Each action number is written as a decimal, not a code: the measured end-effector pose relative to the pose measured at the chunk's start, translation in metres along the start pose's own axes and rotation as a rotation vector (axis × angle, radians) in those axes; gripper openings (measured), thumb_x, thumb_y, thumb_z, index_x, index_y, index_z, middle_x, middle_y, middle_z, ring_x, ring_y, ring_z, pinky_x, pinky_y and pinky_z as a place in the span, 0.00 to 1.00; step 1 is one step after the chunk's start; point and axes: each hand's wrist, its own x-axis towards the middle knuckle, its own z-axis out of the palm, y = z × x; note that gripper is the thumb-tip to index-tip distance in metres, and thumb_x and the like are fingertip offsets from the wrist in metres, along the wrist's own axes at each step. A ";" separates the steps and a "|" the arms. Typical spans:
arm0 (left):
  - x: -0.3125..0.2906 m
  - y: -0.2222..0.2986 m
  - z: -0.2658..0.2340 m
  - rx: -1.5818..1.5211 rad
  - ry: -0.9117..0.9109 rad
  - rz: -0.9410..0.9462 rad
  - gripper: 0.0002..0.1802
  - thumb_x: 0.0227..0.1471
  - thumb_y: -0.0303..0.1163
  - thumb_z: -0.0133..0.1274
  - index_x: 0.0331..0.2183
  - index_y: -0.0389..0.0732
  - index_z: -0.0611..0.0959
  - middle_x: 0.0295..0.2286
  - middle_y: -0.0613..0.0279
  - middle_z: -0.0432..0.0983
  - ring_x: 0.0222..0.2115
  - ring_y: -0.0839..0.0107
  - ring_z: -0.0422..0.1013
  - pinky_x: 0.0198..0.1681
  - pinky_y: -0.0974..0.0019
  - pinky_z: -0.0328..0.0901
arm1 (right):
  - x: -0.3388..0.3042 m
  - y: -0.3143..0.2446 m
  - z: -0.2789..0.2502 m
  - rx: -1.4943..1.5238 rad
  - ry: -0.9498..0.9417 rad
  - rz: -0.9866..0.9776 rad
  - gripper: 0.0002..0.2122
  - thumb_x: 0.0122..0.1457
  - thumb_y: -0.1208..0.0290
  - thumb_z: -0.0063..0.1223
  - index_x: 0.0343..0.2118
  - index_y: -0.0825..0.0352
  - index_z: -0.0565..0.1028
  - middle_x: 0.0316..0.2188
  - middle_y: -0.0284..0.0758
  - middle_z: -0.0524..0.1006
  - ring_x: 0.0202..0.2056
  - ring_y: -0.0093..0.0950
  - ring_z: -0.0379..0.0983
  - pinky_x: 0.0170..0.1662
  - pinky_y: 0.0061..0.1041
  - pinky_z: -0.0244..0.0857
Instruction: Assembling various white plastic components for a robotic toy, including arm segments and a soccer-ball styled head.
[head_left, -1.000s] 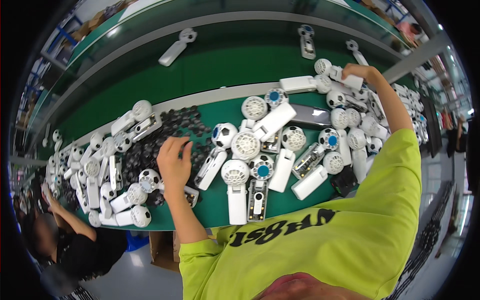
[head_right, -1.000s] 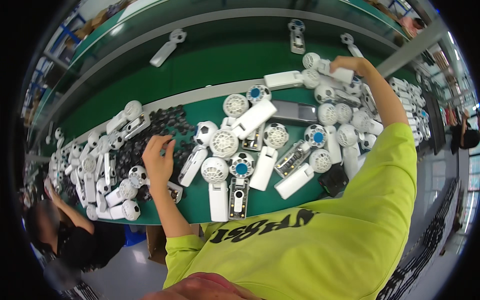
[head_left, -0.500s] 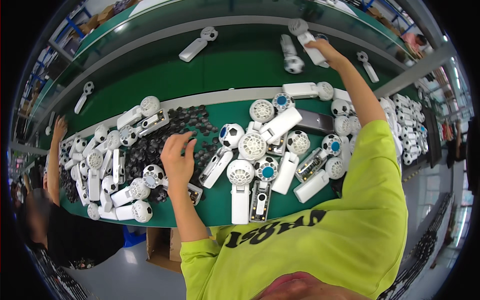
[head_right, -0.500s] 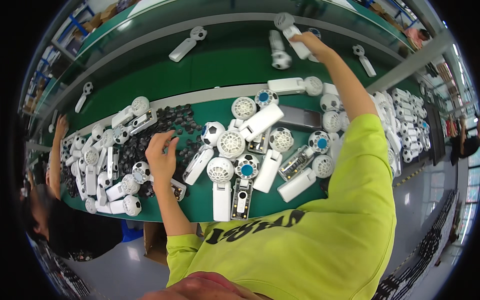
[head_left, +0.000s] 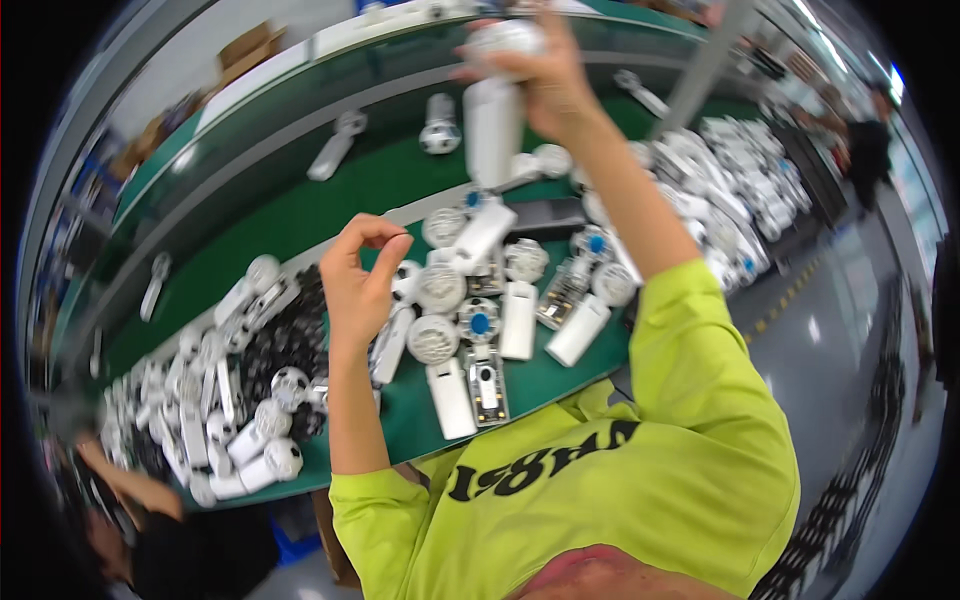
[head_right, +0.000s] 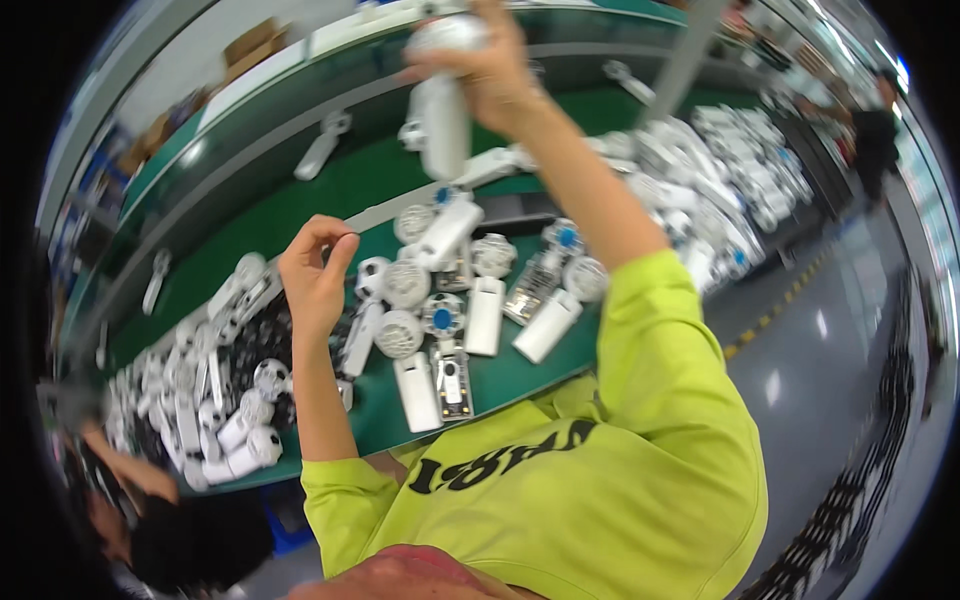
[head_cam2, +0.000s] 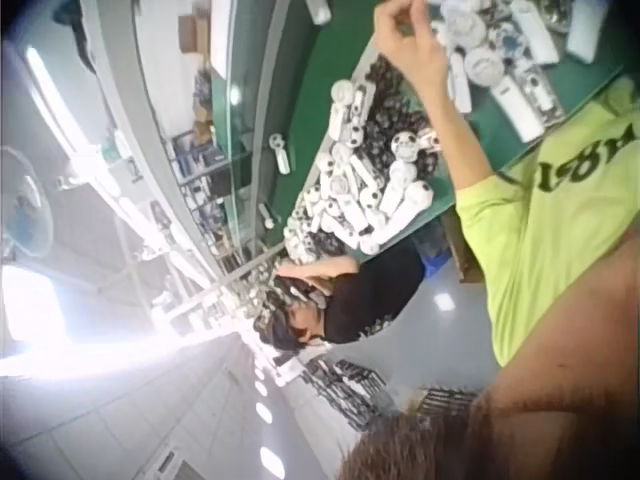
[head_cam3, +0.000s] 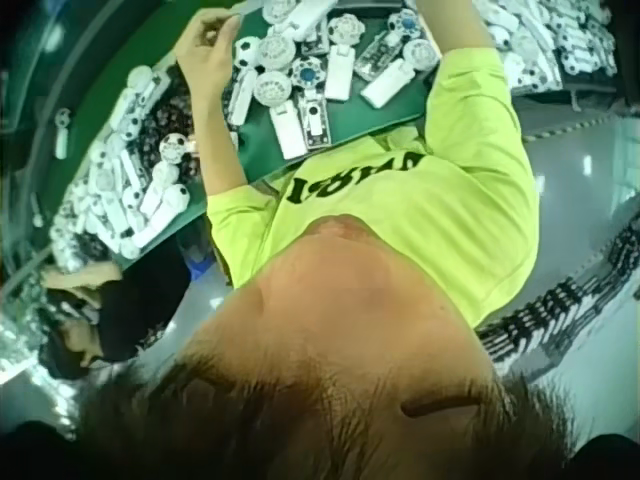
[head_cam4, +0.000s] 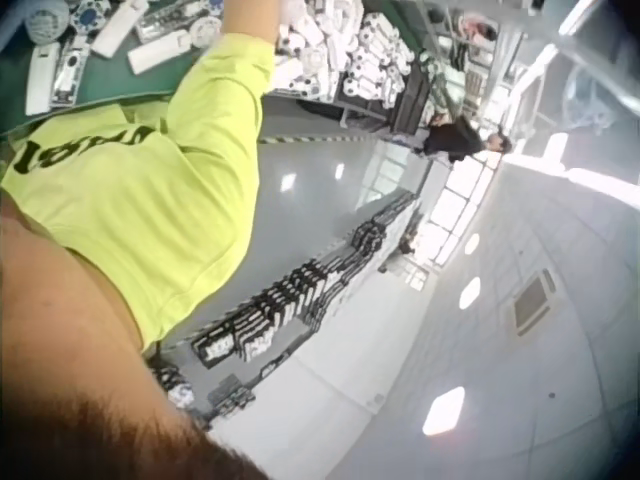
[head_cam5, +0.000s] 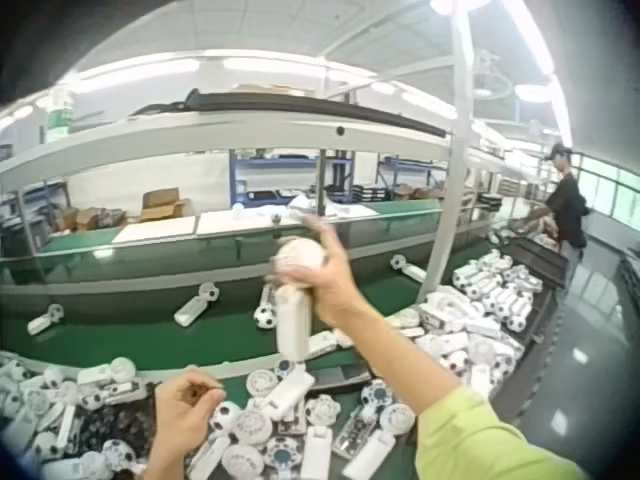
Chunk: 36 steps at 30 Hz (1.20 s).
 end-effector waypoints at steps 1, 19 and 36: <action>-0.002 -0.005 0.010 -0.083 0.030 0.015 0.04 0.45 0.17 0.59 0.26 0.34 0.80 0.38 0.56 0.75 0.35 0.70 0.71 0.35 0.71 0.66 | 0.002 0.003 0.014 -0.097 -0.048 0.059 0.30 0.46 0.80 0.64 0.53 0.62 0.64 0.41 0.42 0.75 0.41 0.38 0.77 0.45 0.43 0.75; 0.048 0.045 0.002 -0.440 0.314 -0.002 0.09 0.57 0.28 0.54 0.33 0.31 0.75 0.55 0.45 0.63 0.51 0.53 0.68 0.36 0.57 0.79 | -0.121 0.060 0.073 -0.263 -0.437 0.578 0.23 0.44 0.72 0.68 0.44 0.68 0.72 0.36 0.37 0.76 0.35 0.26 0.76 0.37 0.27 0.70; -0.007 0.001 0.051 -0.205 0.033 -0.246 0.07 0.47 0.20 0.63 0.30 0.31 0.82 0.27 0.62 0.75 0.23 0.80 0.67 0.26 0.78 0.64 | -0.138 0.081 0.051 0.275 0.142 0.434 0.22 0.60 0.64 0.54 0.53 0.71 0.64 0.46 0.42 0.75 0.46 0.32 0.74 0.49 0.33 0.69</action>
